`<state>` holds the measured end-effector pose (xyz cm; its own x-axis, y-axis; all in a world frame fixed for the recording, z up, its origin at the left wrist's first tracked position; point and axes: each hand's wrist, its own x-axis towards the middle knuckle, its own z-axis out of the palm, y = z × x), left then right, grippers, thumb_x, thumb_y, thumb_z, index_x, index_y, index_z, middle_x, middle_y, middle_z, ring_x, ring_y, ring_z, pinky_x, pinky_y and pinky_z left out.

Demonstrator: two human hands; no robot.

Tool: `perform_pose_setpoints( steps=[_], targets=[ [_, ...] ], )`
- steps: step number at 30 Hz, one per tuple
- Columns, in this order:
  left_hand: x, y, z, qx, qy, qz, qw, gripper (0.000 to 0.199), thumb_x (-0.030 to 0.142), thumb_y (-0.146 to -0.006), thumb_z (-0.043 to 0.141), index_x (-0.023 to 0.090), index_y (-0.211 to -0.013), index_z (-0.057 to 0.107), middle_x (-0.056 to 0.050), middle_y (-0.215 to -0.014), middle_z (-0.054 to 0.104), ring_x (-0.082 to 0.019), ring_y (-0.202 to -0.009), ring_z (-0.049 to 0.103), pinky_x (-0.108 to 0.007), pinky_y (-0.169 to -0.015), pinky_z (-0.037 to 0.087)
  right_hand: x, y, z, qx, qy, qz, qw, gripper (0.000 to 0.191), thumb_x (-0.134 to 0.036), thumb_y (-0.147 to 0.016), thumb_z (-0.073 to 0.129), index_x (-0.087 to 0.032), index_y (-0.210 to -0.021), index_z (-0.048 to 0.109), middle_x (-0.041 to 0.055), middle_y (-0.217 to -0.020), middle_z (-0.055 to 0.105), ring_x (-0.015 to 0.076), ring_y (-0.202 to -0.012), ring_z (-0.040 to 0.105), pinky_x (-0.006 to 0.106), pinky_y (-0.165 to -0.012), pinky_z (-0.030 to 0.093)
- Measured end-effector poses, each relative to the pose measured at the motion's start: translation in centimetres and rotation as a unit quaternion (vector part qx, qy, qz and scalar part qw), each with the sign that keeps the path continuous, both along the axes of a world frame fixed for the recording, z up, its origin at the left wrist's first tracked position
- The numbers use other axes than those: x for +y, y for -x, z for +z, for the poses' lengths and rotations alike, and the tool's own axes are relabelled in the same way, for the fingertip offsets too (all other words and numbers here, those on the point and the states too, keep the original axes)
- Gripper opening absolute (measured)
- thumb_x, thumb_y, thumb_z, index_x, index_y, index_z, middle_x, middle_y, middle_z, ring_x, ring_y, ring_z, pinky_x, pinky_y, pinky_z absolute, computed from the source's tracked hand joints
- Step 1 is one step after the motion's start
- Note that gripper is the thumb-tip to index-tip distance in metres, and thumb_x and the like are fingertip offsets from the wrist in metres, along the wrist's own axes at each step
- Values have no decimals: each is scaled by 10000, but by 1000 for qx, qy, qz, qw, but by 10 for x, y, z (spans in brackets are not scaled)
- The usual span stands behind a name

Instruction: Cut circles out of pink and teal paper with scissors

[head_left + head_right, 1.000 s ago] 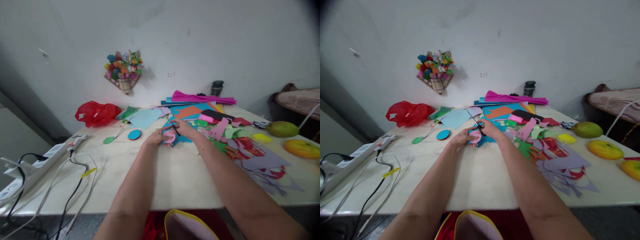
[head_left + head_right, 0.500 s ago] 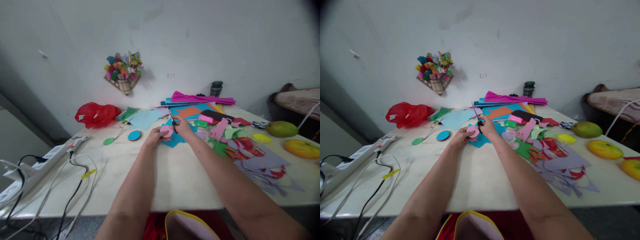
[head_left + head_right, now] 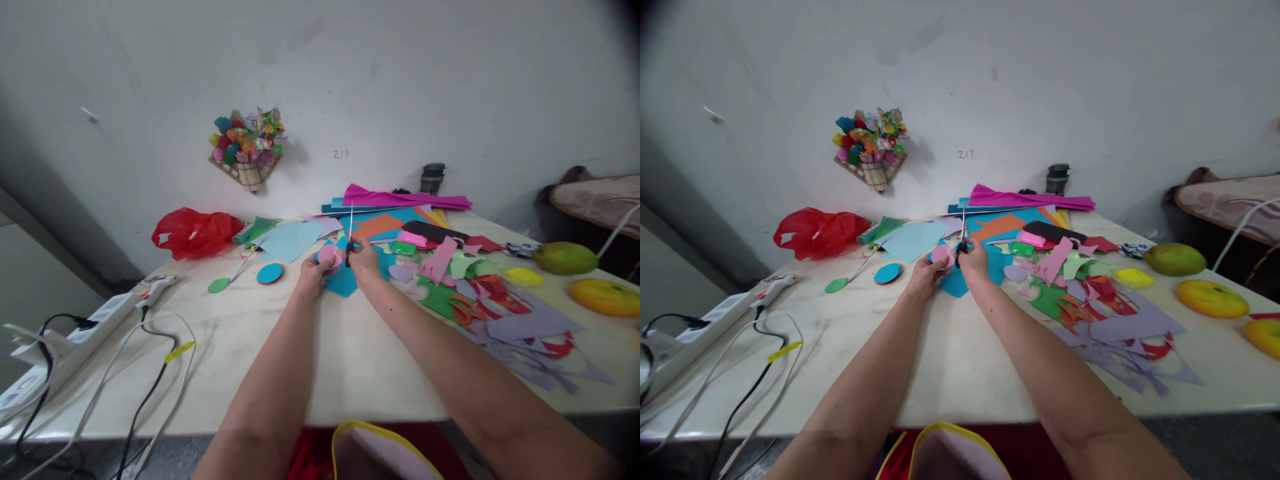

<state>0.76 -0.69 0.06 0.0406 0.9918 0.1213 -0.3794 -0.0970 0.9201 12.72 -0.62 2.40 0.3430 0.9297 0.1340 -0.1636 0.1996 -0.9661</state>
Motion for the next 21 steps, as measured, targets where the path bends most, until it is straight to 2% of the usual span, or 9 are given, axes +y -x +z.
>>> perform_pose_setpoints(
  steps=[6, 9, 14, 21],
  targets=[
    [2, -4, -2, -15, -2, 18, 1000, 466, 397, -466, 892, 128, -771, 664, -14, -687, 663, -102, -547, 571, -240, -562, 502, -3, 3, 1, 20, -5, -6, 1000, 421, -257, -561, 731, -188, -946, 576, 9, -734, 691, 200, -731, 673, 289, -611, 510],
    [2, -5, -2, -23, 9, 32, 999, 441, 404, -511, 875, 128, -784, 667, -20, -703, 671, -115, -578, 590, -240, -564, 502, -2, 2, -1, 18, -4, 2, 1000, 427, -275, -574, 740, -195, -957, 569, 17, -756, 688, 203, -741, 676, 293, -615, 514],
    [2, -2, -2, -26, 35, 48, 998, 394, 365, -549, 865, 131, -807, 680, -36, -725, 687, -149, -660, 642, -240, -583, 516, 2, -1, -2, -9, -1, 35, 999, 379, -360, -620, 737, -206, -918, 561, -5, -691, 645, 180, -636, 653, 287, -556, 497],
    [6, 5, -1, -33, 34, 52, 998, 365, 341, -575, 855, 130, -801, 661, -59, -744, 695, -176, -689, 690, -248, -600, 543, -2, -17, 7, -68, 54, 100, 991, 331, -357, -667, 751, -199, -892, 568, -24, -567, 607, 127, -443, 567, 206, -374, 277]
  ],
)
